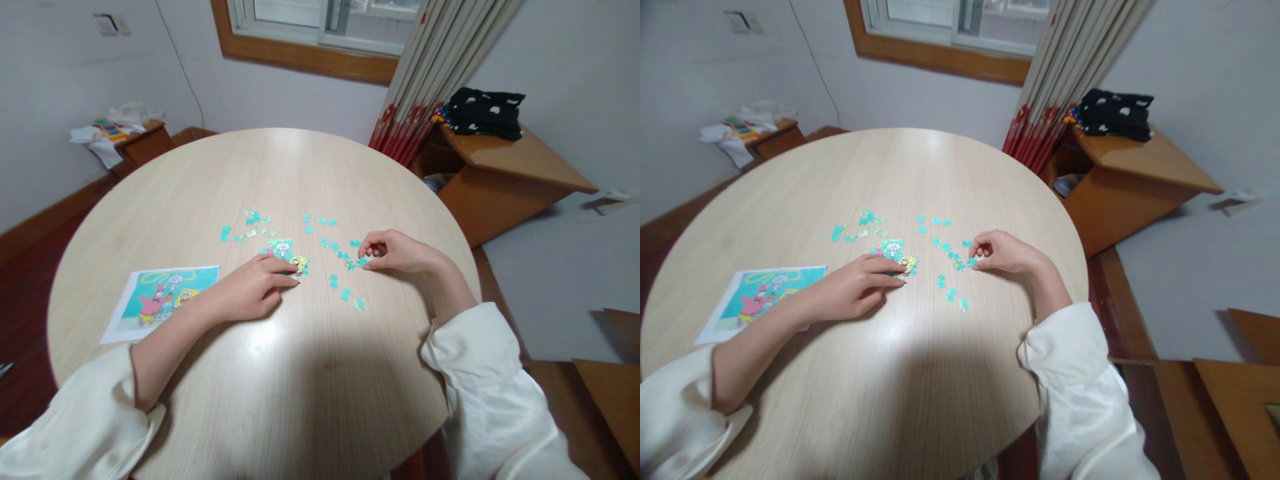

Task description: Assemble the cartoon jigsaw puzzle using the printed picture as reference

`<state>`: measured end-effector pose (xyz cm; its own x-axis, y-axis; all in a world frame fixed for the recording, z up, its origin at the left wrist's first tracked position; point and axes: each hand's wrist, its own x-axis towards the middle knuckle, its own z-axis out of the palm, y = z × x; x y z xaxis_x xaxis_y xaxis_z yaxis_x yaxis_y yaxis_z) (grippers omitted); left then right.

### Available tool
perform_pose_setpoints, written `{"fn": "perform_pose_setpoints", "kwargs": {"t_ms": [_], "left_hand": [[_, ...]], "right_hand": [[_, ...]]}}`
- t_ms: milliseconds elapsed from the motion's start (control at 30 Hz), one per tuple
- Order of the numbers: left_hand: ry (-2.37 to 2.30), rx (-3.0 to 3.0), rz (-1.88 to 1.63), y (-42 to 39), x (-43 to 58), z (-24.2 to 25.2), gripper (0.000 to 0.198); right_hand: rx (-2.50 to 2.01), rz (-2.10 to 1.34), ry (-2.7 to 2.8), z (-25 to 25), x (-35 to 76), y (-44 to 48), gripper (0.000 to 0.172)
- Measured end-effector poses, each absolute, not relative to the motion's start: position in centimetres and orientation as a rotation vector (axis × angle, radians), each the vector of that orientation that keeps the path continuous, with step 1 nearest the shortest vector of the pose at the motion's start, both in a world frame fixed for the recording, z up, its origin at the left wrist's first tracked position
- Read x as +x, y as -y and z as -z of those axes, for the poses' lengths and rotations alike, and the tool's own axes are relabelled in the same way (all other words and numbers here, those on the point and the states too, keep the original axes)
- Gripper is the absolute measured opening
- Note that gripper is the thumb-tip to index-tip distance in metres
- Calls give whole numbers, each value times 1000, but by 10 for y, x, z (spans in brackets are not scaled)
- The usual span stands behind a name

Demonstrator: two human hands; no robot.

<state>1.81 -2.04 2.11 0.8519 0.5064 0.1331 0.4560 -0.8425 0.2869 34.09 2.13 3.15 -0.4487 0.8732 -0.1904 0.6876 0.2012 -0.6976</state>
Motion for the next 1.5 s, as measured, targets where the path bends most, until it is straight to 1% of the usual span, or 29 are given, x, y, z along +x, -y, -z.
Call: {"fn": "perform_pose_setpoints", "kwargs": {"t_ms": [100, 267, 400, 500, 567, 733, 1000, 1133, 1367, 1500], "left_hand": [[-731, 2793, -295, 20, 18, -21, 40], [-734, 2801, -283, 20, 18, -22, 40], [-741, 2792, -275, 20, 18, -23, 41], [-749, 2793, -269, 20, 18, -22, 43], [-751, 2791, -274, 20, 18, -21, 44], [-749, 2782, -288, 20, 17, -20, 43], [-743, 2782, -277, 20, 18, -22, 41], [-733, 2784, -275, 21, 19, -23, 40], [-745, 2796, -267, 20, 18, -22, 43], [-737, 2786, -271, 20, 18, -23, 43]], "right_hand": [[-1504, -1056, 2205, -35, 339, -19, 21], [-1461, -1206, 2043, -40, 324, -12, 25], [-1344, -1142, 1905, -37, 293, -2, 25], [-1254, -1080, 1964, -33, 280, 1, 21], [-1274, -1009, 1966, -32, 284, -2, 20], [-1506, -850, 1835, -29, 327, -20, 20], [-1621, -844, 1792, -12, 354, -33, 10], [-1697, -767, 1861, -6, 357, -37, 11], [-1665, -711, 1901, -9, 355, -33, 11], [-1548, -736, 1913, -12, 344, -29, 16]]}}
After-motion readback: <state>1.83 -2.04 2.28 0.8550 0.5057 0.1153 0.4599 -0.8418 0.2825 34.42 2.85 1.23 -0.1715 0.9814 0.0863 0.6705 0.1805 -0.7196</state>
